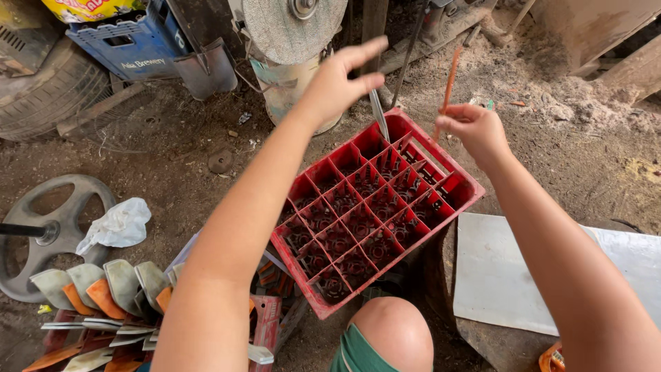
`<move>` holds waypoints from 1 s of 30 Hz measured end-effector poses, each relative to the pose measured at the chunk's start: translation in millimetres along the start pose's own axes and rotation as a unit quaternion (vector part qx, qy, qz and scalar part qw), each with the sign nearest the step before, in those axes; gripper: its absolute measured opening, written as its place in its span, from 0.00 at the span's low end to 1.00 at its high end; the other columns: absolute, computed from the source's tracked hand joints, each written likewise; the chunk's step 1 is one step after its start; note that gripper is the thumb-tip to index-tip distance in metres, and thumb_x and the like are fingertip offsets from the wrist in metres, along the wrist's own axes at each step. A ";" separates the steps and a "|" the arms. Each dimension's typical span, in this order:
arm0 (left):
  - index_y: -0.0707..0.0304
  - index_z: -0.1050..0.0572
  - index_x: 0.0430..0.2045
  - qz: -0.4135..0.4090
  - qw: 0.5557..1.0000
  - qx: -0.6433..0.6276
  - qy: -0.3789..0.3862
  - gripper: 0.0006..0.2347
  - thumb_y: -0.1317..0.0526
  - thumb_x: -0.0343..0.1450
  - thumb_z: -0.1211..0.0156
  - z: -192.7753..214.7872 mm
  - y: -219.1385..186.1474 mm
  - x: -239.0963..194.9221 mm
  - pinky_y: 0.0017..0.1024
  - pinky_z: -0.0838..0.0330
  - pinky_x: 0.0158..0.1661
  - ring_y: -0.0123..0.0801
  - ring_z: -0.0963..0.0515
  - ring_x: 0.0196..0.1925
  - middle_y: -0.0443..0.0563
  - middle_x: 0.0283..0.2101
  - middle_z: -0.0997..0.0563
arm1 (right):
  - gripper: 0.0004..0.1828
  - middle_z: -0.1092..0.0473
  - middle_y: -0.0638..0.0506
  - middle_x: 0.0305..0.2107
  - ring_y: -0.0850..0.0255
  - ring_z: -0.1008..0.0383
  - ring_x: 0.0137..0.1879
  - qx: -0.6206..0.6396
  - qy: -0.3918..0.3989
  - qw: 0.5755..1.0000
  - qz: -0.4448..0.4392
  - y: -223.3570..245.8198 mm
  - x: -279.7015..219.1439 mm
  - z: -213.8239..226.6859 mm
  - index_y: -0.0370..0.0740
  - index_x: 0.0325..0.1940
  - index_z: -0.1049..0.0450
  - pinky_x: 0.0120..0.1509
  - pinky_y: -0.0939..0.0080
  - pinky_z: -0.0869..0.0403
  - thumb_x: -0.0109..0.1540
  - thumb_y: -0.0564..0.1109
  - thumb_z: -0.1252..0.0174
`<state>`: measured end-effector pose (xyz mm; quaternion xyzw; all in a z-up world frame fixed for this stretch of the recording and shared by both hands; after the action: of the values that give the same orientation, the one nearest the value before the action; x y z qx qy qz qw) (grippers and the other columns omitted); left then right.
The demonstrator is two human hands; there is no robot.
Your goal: The person sits on the ground and paints C-shaped metal parts with an orange-brown liquid using a small brush. They pick up each part, apply the coating to both sides, and place the finished pieces into a red crate.
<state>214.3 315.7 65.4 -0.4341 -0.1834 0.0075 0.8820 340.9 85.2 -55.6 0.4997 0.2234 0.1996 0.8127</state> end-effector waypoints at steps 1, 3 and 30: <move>0.47 0.29 0.64 -0.001 0.999 0.042 -0.008 0.23 0.56 0.72 0.34 -8.2 3.8 -5.8 0.42 0.41 0.70 0.39 0.32 0.72 0.50 0.69 0.29 | 0.16 0.21 0.55 0.40 0.63 0.23 0.46 0.032 -0.006 0.999 -0.003 -1.0 13.0 -4.9 0.46 0.51 0.19 0.53 0.59 0.25 0.60 0.50 0.34; 0.47 0.25 0.60 0.012 0.995 0.094 -0.027 0.20 0.56 0.72 0.35 -23.6 15.5 -8.8 0.43 0.35 0.67 0.39 0.29 0.67 0.51 0.65 0.26 | 0.16 0.20 0.53 0.41 0.65 0.24 0.46 0.059 -0.012 0.998 -0.007 -3.6 34.7 -19.2 0.44 0.52 0.19 0.52 0.61 0.27 0.61 0.49 0.33; 0.48 0.17 0.42 0.092 0.951 0.296 0.025 0.08 0.61 0.73 0.42 -153.6 127.2 97.5 0.45 0.34 0.60 0.40 0.20 0.51 0.48 0.44 0.16 | 0.30 0.33 0.51 0.51 0.51 0.38 0.61 -0.189 -0.089 0.976 0.059 -69.5 88.9 -85.3 0.51 0.56 0.19 0.68 0.46 0.39 0.51 0.56 0.23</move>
<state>374.5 294.6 -86.9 -0.1687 -0.1103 0.1315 0.9706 372.9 166.3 -167.0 0.3648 0.0785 0.2410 0.8959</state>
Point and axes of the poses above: each hand's wrist, its own x-axis towards the middle knuckle, its own z-axis out of the back of the hand, y = z × x, the point moved 10 cm from there along x, towards the middle knuckle
